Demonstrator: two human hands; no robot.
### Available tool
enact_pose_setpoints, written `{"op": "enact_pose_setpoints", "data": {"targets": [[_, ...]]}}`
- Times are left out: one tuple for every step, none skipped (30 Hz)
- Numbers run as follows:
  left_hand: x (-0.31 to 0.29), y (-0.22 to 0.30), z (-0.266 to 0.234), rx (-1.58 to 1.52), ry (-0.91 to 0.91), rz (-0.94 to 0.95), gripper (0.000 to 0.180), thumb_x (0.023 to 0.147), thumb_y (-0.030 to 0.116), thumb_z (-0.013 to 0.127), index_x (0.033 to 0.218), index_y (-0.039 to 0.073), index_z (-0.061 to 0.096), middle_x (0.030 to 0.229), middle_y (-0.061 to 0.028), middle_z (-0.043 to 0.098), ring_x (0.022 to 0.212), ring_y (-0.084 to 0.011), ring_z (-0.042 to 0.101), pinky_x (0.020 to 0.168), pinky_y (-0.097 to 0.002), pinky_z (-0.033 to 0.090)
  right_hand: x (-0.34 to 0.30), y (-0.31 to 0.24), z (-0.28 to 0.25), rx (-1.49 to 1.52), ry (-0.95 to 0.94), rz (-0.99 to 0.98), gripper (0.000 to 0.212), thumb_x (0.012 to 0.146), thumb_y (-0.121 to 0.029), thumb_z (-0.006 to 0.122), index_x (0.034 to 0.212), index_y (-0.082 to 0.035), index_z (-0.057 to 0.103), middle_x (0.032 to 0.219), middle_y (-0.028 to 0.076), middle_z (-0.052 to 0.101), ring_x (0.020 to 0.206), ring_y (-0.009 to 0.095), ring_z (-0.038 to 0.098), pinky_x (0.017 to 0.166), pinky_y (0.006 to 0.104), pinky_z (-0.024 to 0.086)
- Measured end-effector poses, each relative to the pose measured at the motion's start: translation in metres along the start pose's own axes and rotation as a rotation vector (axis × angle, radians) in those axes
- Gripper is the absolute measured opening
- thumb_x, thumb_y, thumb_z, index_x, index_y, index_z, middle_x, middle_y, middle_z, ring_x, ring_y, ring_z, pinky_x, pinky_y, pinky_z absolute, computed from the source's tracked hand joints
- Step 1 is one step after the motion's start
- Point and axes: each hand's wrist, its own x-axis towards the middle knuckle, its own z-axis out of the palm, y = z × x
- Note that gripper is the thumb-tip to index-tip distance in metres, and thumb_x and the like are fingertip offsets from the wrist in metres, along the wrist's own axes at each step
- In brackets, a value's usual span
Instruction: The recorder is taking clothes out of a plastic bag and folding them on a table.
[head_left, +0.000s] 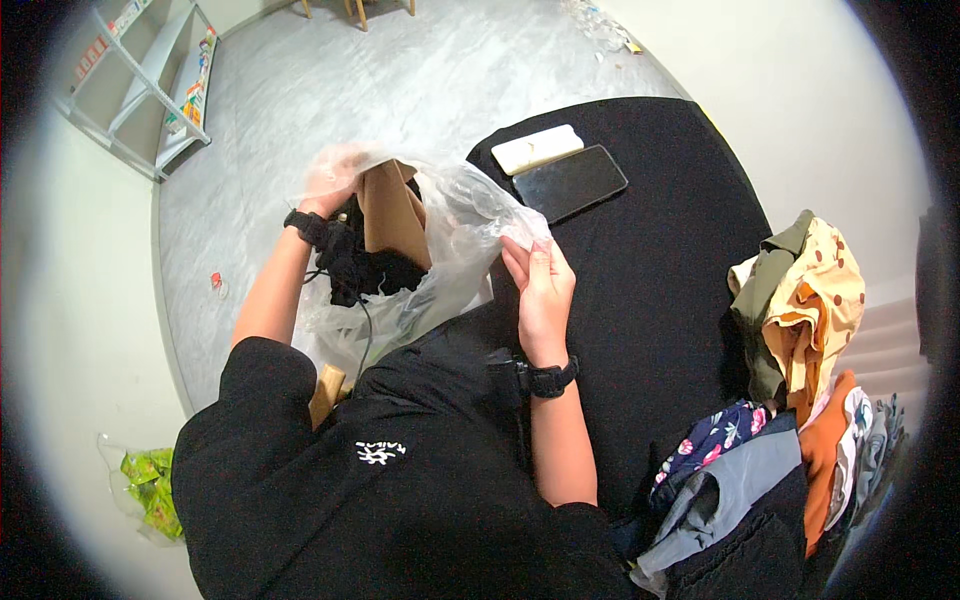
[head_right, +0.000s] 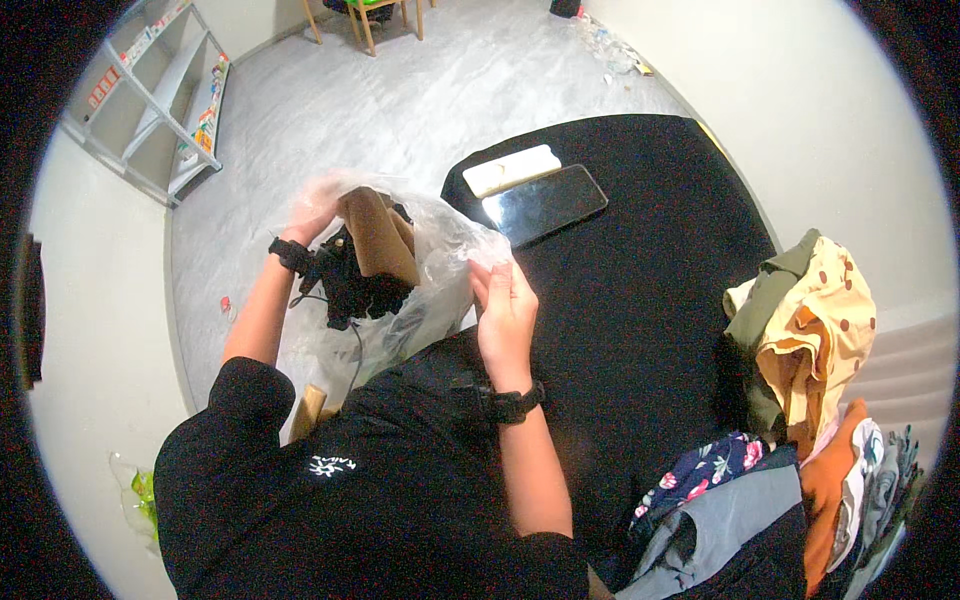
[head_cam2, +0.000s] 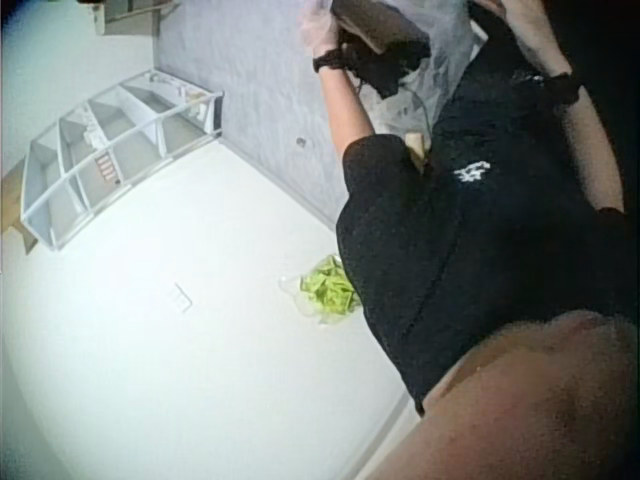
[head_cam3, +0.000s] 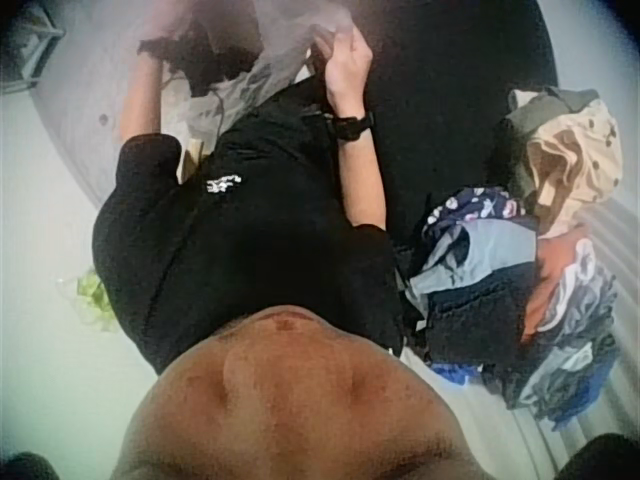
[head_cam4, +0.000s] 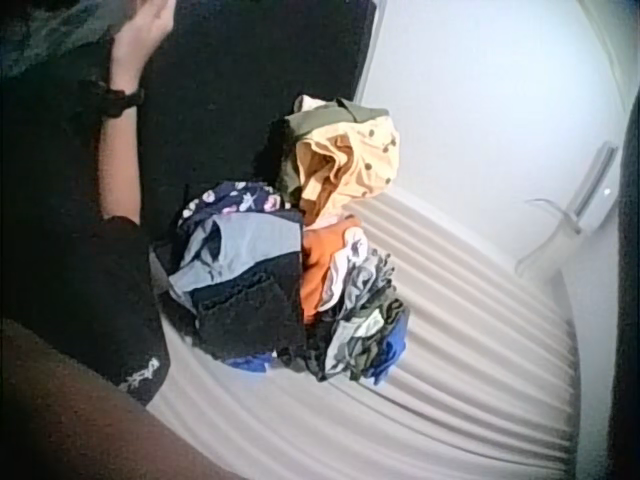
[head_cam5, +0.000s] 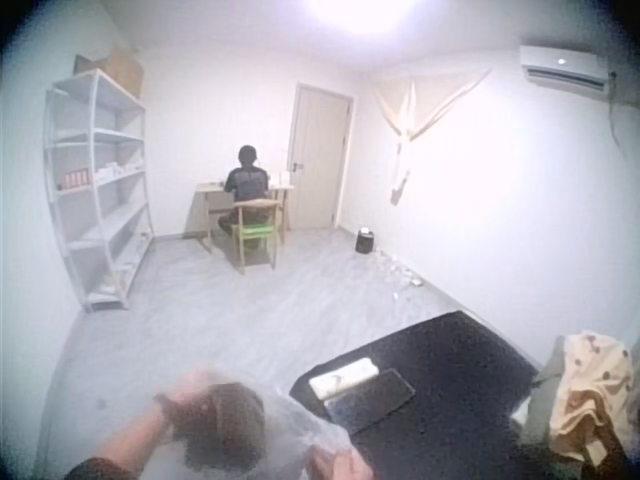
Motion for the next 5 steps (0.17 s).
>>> {"op": "enact_pose_setpoints", "data": {"targets": [[0.002, -0.005, -0.002, -0.021, -0.057, -0.014, 0.028, 0.085, 0.021, 0.05, 0.108, 0.014, 0.064, 0.107, -0.0147, 0.062, 0.099, -0.0315, 0.058, 0.086, -0.0399, 0.045, 0.0, 0.001, -0.001, -0.023, -0.01, -0.001, 0.04, 0.099, -0.023, 0.036, 0.122, 0.008, 0.045, 0.118, 0.017, 0.055, 0.108, 0.025, 0.057, 0.091, 0.0319, 0.047], [0.002, -0.01, -0.003, -0.06, -0.11, -0.014, 0.029, 0.085, 0.022, 0.05, 0.11, 0.014, 0.063, 0.11, -0.0138, 0.061, 0.102, -0.0308, 0.057, 0.089, -0.0392, 0.044, 0.0, 0.002, -0.002, -0.043, 0.0, 0.005, 0.039, 0.099, -0.023, 0.036, 0.124, 0.006, 0.045, 0.121, 0.016, 0.054, 0.11, 0.024, 0.056, 0.093, 0.0316, 0.046], [0.001, -0.012, -0.003, -0.041, -0.119, -0.033, 0.029, 0.085, 0.022, 0.05, 0.11, 0.014, 0.063, 0.11, -0.0138, 0.061, 0.102, -0.0308, 0.057, 0.089, -0.0392, 0.044, 0.0, 0.002, -0.002, -0.046, -0.02, 0.005, 0.039, 0.099, -0.023, 0.036, 0.124, 0.006, 0.045, 0.121, 0.016, 0.054, 0.11, 0.024, 0.056, 0.093, 0.0316, 0.046], [-0.001, -0.014, -0.001, 0.047, -0.087, 0.079, 0.028, 0.085, 0.022, 0.052, 0.109, 0.014, 0.064, 0.111, -0.0131, 0.061, 0.102, -0.0292, 0.057, 0.09, -0.039, 0.044, 0.0, 0.003, -0.003, -0.039, -0.038, -0.016, 0.04, 0.099, -0.024, 0.037, 0.125, 0.006, 0.045, 0.122, 0.016, 0.054, 0.111, 0.025, 0.055, 0.094, 0.0324, 0.045], [-0.007, -0.017, 0.001, 0.124, -0.053, 0.204, 0.027, 0.084, 0.021, 0.054, 0.108, 0.013, 0.064, 0.112, -0.0124, 0.061, 0.103, -0.0276, 0.057, 0.091, -0.0389, 0.043, -0.001, 0.005, -0.004, -0.03, -0.053, -0.043, 0.041, 0.099, -0.025, 0.037, 0.126, 0.005, 0.044, 0.122, 0.015, 0.054, 0.112, 0.026, 0.054, 0.095, 0.0332, 0.044]]}}
